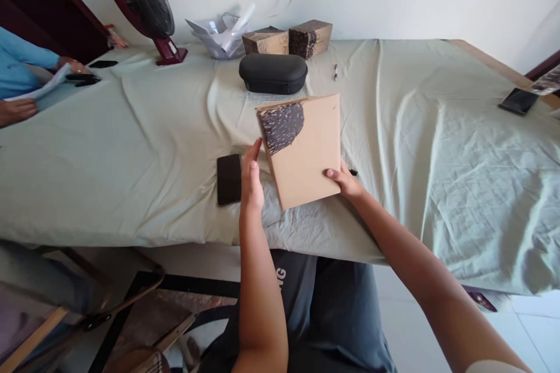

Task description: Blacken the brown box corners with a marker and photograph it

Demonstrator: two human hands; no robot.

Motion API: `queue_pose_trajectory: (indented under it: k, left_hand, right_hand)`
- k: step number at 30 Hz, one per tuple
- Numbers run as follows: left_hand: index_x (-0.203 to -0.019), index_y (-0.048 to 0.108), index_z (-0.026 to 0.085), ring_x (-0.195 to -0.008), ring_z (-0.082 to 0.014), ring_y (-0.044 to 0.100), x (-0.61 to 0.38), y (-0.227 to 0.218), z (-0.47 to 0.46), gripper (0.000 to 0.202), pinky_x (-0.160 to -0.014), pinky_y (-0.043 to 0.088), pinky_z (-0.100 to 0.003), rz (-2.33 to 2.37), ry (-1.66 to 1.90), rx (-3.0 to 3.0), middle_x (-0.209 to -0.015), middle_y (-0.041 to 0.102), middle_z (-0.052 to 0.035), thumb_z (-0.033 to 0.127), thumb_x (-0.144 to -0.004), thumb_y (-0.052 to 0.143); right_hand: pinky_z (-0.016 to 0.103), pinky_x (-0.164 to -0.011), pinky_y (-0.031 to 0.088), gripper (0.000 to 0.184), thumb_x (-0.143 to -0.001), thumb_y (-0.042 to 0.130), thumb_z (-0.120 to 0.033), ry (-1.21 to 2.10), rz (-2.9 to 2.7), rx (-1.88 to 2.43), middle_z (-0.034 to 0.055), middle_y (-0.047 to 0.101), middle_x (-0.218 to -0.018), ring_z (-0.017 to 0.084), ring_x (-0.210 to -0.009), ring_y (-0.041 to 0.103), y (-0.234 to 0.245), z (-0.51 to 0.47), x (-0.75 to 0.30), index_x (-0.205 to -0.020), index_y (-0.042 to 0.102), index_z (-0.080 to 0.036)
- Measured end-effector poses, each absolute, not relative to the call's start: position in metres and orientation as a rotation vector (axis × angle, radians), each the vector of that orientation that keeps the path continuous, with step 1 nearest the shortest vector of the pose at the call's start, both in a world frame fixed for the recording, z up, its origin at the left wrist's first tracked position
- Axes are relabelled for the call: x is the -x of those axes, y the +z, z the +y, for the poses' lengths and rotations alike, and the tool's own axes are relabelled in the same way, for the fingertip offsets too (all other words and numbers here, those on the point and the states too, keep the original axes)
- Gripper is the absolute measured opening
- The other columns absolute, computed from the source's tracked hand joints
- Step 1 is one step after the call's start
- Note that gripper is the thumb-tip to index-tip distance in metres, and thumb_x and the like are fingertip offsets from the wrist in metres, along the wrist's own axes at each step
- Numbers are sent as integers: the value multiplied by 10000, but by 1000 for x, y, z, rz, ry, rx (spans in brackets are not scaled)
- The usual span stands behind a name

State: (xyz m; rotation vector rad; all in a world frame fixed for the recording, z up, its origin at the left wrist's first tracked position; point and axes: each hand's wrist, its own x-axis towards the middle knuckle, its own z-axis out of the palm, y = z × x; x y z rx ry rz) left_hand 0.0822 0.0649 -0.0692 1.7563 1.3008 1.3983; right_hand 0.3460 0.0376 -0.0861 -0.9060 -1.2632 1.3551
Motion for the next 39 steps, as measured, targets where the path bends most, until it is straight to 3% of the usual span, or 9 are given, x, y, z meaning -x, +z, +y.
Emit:
queue_pose_trajectory:
  k: [2,5,10,14,17,22,25,29,39]
  left_hand:
    - [-1544,632,270,-1683,-395,279,-66,-65,59,647,-1338,275,-644,1850,1081,-1734,-1755,444,-127,655,-1055,453]
    - [-1614,561,247,-1625,-484,329,-48,-58,56,733,-1286,297,-709,2404,614,-1505,-1756,411,-189,495,-945,727]
    - [-1592,535,155,-1488,-510,515,-31,-46,67,908,-1245,401,-617,2402,580,-1330,-1558,565,-293,414,-794,880]
    - [-1546,500,72,-1427,-545,582,-13,-40,67,977,-1195,455,-658,2294,727,-1236,-1449,636,-344,348,-708,920]
    - [-1555,439,121,-1414,-475,627,-7,-40,63,926,-1192,488,-627,2200,965,-1139,-1464,650,-292,402,-781,864]
    - [-1309,546,226,-1178,-237,753,-36,-30,67,539,-1013,611,-344,1806,1396,-1127,-1306,738,-107,447,-860,748]
    - [-1205,592,219,-1069,-219,733,-63,-15,60,532,-948,602,-327,1357,1745,-1125,-1179,736,-78,393,-751,808]
    - [-1177,604,219,-925,-189,711,-82,1,43,546,-838,594,-303,1146,1759,-1222,-1046,718,-39,393,-726,858]
    - [-1163,561,231,-1004,-207,728,-79,1,43,585,-883,600,-323,1114,1693,-1234,-1111,720,-50,397,-708,889]
  right_hand:
    - [599,-1150,592,955,-764,829,-725,1339,-1198,917,107,713,-1475,424,-1418,650,-90,40,-348,-1572,510,-327]
    - [601,-1128,601,905,-768,808,-749,1317,-1151,919,122,757,-1386,424,-1386,672,-94,43,-352,-1518,558,-307]
    - [587,-1097,615,895,-702,855,-749,1267,-1060,927,119,782,-1319,428,-1320,708,-93,45,-353,-1433,611,-294]
    - [588,-1079,621,893,-701,841,-774,1269,-1053,932,133,786,-1297,427,-1306,716,-91,46,-353,-1410,619,-279]
    - [582,-1054,632,894,-698,836,-775,1278,-1069,927,143,793,-1284,429,-1289,727,-90,46,-352,-1404,626,-268]
    - [543,-1020,649,855,-688,882,-675,1338,-1127,939,127,799,-1313,415,-1244,754,-90,43,-354,-1405,650,-273]
    - [528,-1016,651,803,-711,872,-658,1366,-1153,946,122,817,-1262,401,-1232,763,-91,42,-357,-1382,672,-265]
    - [532,-1017,652,819,-694,871,-670,1379,-1117,952,127,821,-1259,403,-1242,761,-90,42,-358,-1375,675,-258]
    - [553,-977,671,696,-608,841,-699,1408,-1008,1052,99,862,-1043,414,-1140,805,-92,47,-364,-1135,724,-260]
